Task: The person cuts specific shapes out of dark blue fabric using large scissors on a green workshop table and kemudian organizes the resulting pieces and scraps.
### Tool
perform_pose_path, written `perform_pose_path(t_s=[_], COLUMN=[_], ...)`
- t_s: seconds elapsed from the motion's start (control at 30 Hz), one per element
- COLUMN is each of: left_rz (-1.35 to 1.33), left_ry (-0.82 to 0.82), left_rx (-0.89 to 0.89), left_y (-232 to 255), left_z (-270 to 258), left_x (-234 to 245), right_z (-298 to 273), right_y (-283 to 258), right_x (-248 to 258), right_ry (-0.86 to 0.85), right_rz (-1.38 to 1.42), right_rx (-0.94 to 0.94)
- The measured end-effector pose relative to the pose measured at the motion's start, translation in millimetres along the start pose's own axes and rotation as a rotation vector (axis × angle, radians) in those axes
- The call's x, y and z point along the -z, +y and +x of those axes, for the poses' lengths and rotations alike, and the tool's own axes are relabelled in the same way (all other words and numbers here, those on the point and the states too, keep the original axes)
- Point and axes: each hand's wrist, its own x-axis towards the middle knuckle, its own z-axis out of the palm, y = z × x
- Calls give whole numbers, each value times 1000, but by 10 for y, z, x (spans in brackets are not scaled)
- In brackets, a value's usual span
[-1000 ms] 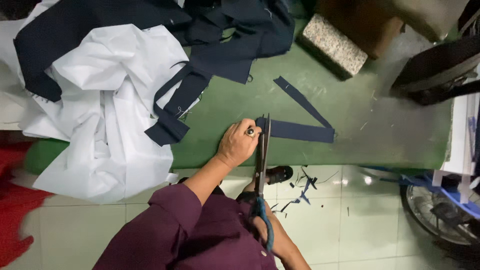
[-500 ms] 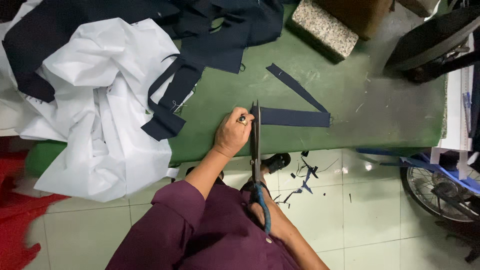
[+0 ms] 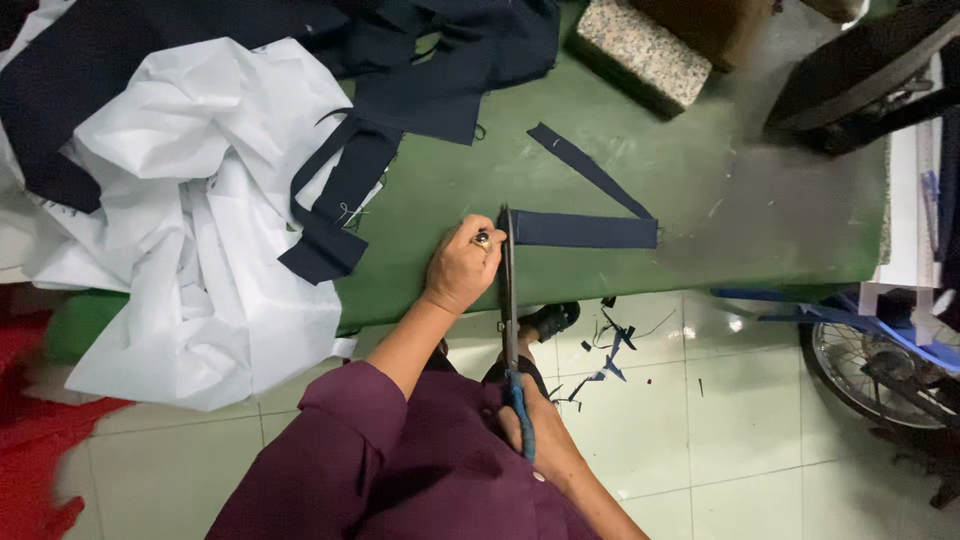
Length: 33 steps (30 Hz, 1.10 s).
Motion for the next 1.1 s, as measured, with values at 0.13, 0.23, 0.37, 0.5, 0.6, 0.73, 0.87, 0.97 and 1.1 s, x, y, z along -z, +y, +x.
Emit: perform_pose_path(t_s=[0.13,0.23,0.37,0.5,0.6,0.73,0.87,0.97,1.1], left_rz=[-76,-193,-137,30,99,254,544,602,437], left_ry=[-47,-248,-186,-272,-769,-1013,-722,-752,-910], left_rx=[13,105,-2,22,-12,101,252,225,41], left_y=[-11,5,228,467,854,955,719,1080,1175], left_z=[25,12,121,214,513,1129,1369,1397,749], left_x=[92,262,493,-123,-528,-843,-1230,-1039,-1198], right_z=[174,-36,-424,-591,-789,-647,-249,37,96], right_y=[392,367,771,1296,1214,1421,1605,1753,1429], right_x=[64,390,786,1147,1491,1779,1861,1786,1793], right_ry=[85,12,-53,20,-58,-108,-147,-79,-33], right_rz=[11,46,-72,106,375,525,341,186,125], right_rx=[148,252,429,70,49,-167,37,231,35])
